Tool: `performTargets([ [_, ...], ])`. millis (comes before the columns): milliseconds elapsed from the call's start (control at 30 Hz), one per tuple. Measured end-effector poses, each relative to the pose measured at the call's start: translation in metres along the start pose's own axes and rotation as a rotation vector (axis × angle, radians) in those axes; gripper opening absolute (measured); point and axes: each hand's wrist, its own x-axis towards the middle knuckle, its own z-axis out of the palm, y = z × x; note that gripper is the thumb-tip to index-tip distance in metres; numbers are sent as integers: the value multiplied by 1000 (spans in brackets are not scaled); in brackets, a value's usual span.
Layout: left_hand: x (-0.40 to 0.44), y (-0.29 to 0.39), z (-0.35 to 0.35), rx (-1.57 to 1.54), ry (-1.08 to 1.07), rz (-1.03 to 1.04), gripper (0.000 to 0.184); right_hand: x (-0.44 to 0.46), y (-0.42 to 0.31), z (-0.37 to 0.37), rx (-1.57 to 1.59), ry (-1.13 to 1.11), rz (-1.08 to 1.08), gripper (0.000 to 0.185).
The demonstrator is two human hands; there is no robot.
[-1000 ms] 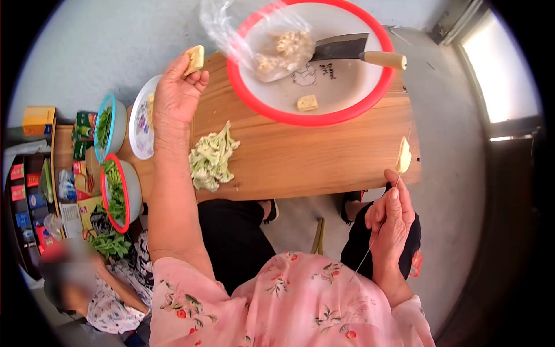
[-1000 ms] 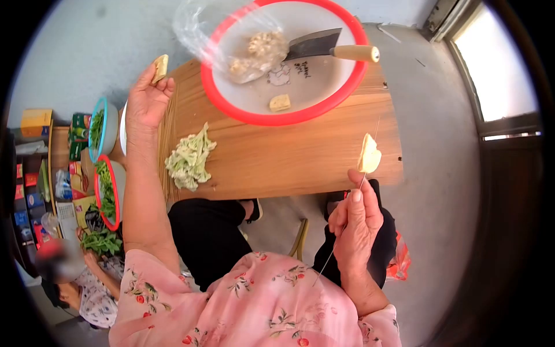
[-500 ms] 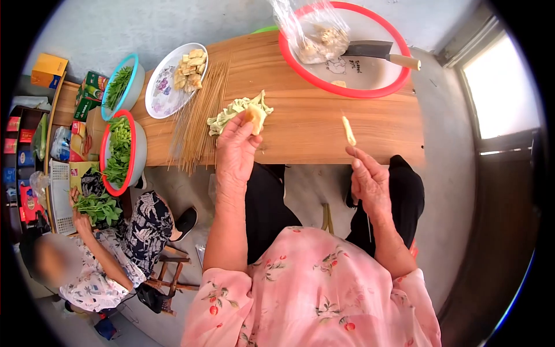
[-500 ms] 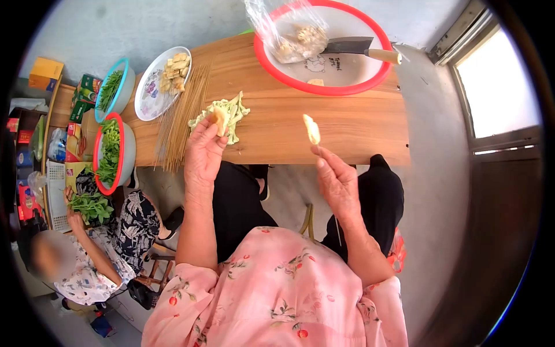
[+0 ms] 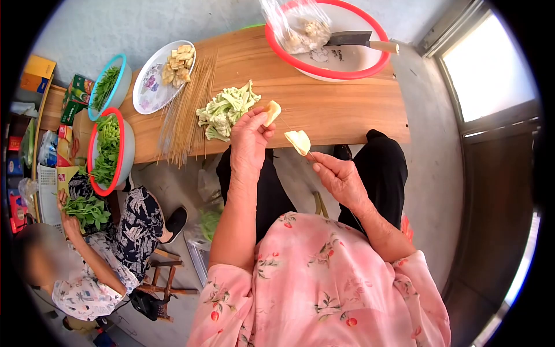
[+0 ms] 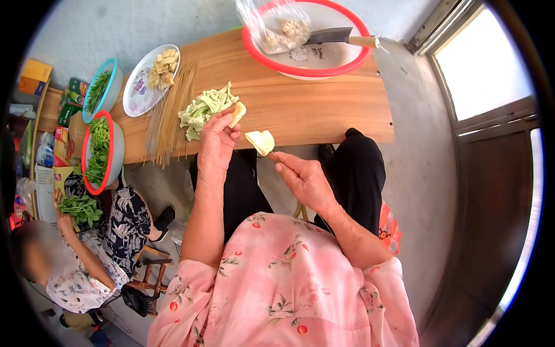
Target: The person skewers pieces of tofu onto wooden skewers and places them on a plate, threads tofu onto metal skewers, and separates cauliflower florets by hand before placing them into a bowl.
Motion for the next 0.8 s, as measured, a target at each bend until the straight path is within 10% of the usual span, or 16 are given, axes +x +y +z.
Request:
performTargets([
  [800, 6, -7, 7, 129, 68, 27, 20, 2, 12, 10, -156, 123, -173, 23],
])
